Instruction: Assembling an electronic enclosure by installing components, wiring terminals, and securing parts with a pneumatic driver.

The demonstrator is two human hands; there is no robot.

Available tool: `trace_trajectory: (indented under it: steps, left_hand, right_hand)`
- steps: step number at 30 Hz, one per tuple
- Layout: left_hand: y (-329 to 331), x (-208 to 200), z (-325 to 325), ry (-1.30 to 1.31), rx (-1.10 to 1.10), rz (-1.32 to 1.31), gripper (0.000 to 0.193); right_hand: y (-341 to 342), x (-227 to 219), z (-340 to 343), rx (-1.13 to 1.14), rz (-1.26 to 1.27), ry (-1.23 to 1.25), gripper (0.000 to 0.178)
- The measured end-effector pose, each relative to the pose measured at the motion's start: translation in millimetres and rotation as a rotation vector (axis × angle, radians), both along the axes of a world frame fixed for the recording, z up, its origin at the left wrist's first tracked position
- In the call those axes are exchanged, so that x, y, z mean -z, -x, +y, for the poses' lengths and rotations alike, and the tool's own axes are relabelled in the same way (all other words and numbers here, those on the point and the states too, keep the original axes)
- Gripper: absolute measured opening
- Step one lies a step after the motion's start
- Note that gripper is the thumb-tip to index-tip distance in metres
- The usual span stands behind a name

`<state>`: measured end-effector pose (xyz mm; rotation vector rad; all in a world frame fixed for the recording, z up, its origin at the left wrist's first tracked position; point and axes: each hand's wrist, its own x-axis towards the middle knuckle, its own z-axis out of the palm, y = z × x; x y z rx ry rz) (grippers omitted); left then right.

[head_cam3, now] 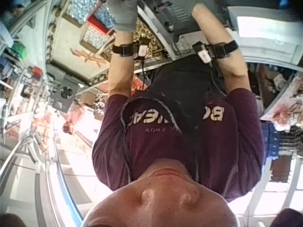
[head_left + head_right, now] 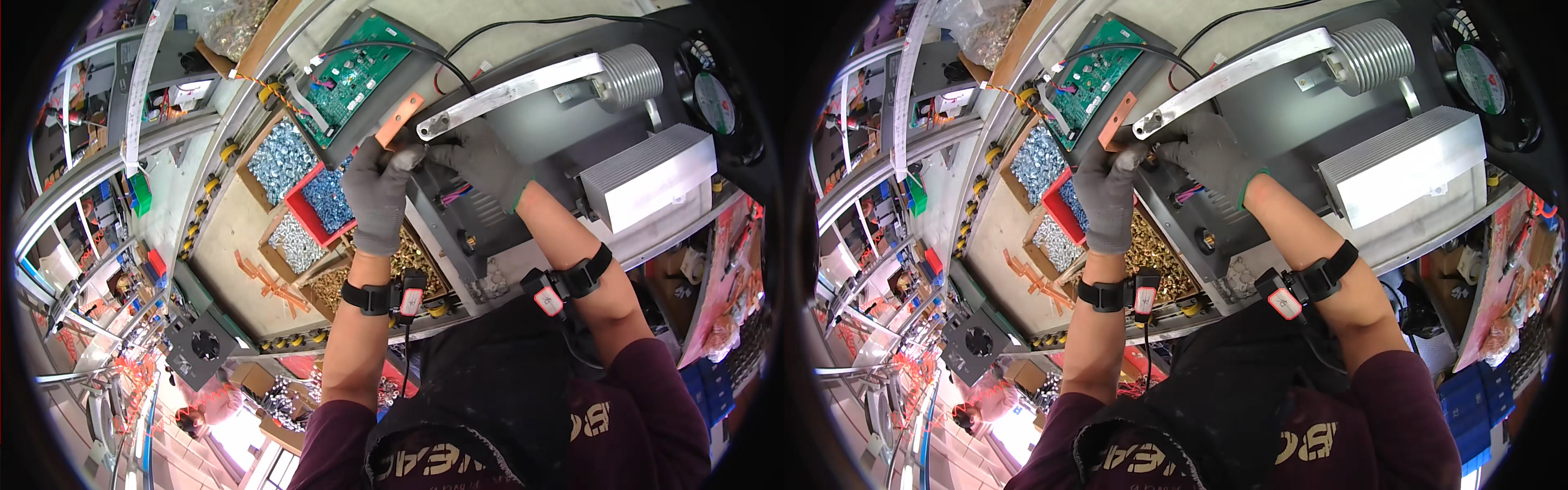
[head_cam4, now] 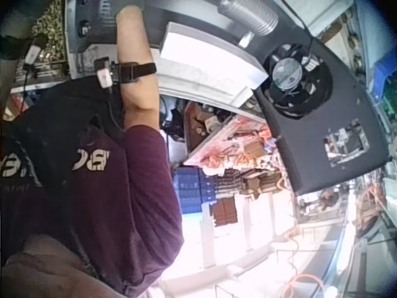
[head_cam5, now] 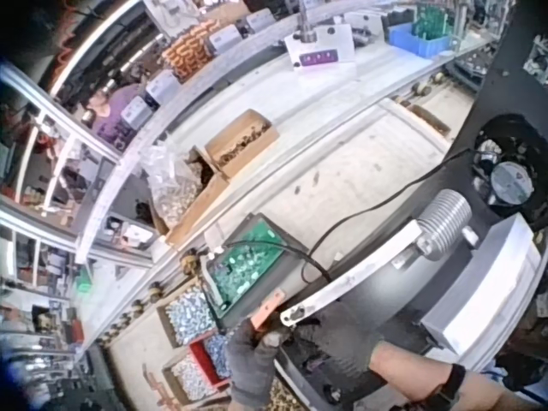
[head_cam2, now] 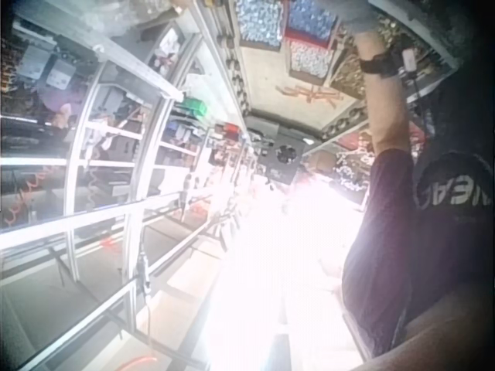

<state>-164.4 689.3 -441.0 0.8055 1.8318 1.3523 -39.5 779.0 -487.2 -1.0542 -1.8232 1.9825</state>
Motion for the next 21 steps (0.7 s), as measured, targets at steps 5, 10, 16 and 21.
trace_trajectory:
  steps: [5,10,16,21]
  left_hand:
    - [2,1,-3,0.037,0.002,-0.005,0.047]
    - [1,-1,-3,0.034,-0.007,0.023,0.050]
    - [1,-4,-2,0.061,0.000,0.044,0.052]
    - [0,3,-2,0.012,-0.010,0.039,0.054]
  right_hand:
    - [3,-24,12,-0.075,-0.124,0.167,0.025]
    - [9,-4,-2,-0.080,-0.296,-0.215,0.035]
    - [6,-11,-4,0.118,-0.042,-0.052,0.033]
    - [9,-16,-3,-0.059,-0.403,-0.353,0.035]
